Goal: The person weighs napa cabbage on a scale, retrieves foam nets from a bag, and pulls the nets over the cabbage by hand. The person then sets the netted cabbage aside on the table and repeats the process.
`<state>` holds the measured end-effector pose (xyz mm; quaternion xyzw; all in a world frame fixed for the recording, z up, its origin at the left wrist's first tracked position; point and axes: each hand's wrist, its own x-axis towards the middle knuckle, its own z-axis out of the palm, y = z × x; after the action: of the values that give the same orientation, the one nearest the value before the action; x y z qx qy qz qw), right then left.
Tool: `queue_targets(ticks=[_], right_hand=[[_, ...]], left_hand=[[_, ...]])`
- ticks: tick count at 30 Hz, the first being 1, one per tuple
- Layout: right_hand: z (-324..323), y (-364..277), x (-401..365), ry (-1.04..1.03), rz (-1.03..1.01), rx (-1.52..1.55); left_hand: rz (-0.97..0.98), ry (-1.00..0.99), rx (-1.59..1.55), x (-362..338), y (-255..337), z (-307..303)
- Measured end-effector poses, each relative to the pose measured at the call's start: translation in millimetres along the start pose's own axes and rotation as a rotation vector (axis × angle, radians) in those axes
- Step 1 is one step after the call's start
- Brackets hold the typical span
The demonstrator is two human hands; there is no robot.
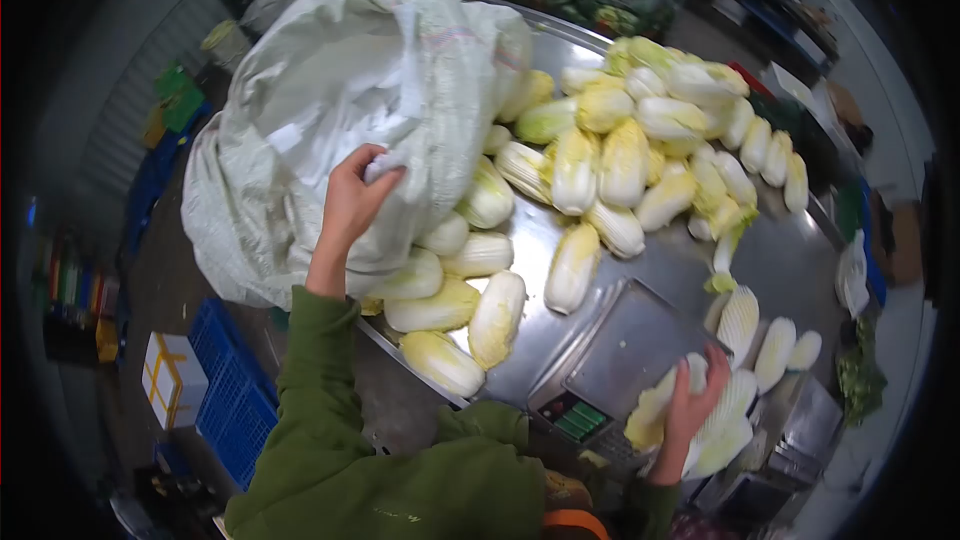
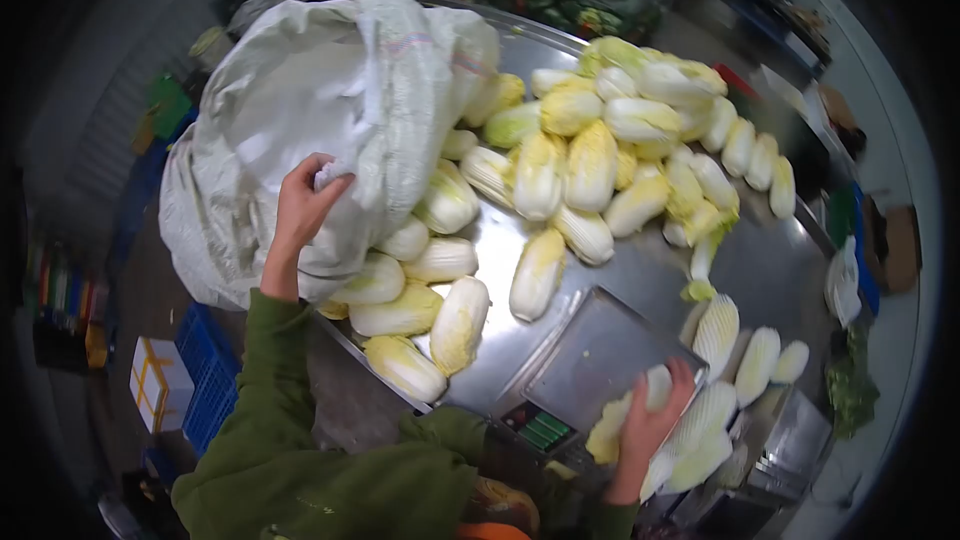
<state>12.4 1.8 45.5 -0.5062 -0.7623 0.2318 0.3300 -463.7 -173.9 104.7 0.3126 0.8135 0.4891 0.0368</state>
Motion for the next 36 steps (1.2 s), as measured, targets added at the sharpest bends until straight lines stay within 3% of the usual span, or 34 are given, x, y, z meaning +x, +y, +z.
queue_targets(ticks=[2,4,7,9,11,13,14,15,16,17,18,19,21,22,25,26,27,29,30,33,36], right_hand=[[3,-45,14,-0.148,-0.013,0.242],[4,-82,25,-0.239,-0.129,0.506],[-5,-130,37,-0.330,-0.271,0.721],[-11,-130,36,-0.560,-0.187,0.726],[-16,-114,30,-0.524,-0.209,0.611],[-17,-81,22,-0.551,-0.066,0.736],[-17,-72,15,-0.519,0.064,0.870],[-17,-62,8,-0.503,0.077,0.864],[-18,-51,2,-0.505,0.183,1.007],[-18,-42,-3,-0.504,0.287,1.152],[-16,-37,-9,-0.462,0.357,1.160],[-13,-31,-16,-0.445,0.363,1.160],[-6,-19,-26,-0.261,0.425,1.206],[0,-15,-30,-0.192,0.409,1.149],[5,-6,-43,0.014,0.231,0.934],[-2,-3,-49,0.074,0.101,0.573],[-6,-3,-49,0.078,0.104,0.570],[-10,-2,-47,0.251,-0.108,0.404],[-12,0,-46,0.272,-0.074,0.343],[-9,14,-53,0.276,0.379,0.881],[-9,32,-51,0.323,0.419,0.904]], left_hand=[[-0.061,-0.306,-0.356,-35,70,25],[0.111,-0.583,-0.415,-65,108,53],[0.223,-0.790,-0.439,-105,145,98],[0.237,-0.843,-0.413,-129,157,121],[0.292,-0.859,-0.411,-142,162,130],[0.098,-0.943,-0.343,-148,171,130],[-0.269,-1.103,-0.704,-152,170,134],[-0.347,-1.137,-1.002,-159,165,146],[-0.586,-1.171,-1.234,-165,163,154],[-0.837,-1.183,-1.456,-170,165,162],[-0.845,-1.093,-1.482,-183,144,177],[-0.311,-0.839,-1.108,-208,151,185],[-0.331,-0.912,-0.910,-231,138,204],[-0.478,-0.941,-1.070,-242,142,210],[-0.590,-0.744,-0.980,-267,159,223],[-0.605,-0.687,-0.972,-270,162,226],[-0.640,-0.688,-0.918,-272,161,228],[-0.710,-0.726,-0.883,-277,159,233],[-0.670,-0.751,-0.855,-278,159,232],[-0.640,-0.857,-1.027,-280,154,232],[-0.477,-0.839,-1.036,-284,156,241]])
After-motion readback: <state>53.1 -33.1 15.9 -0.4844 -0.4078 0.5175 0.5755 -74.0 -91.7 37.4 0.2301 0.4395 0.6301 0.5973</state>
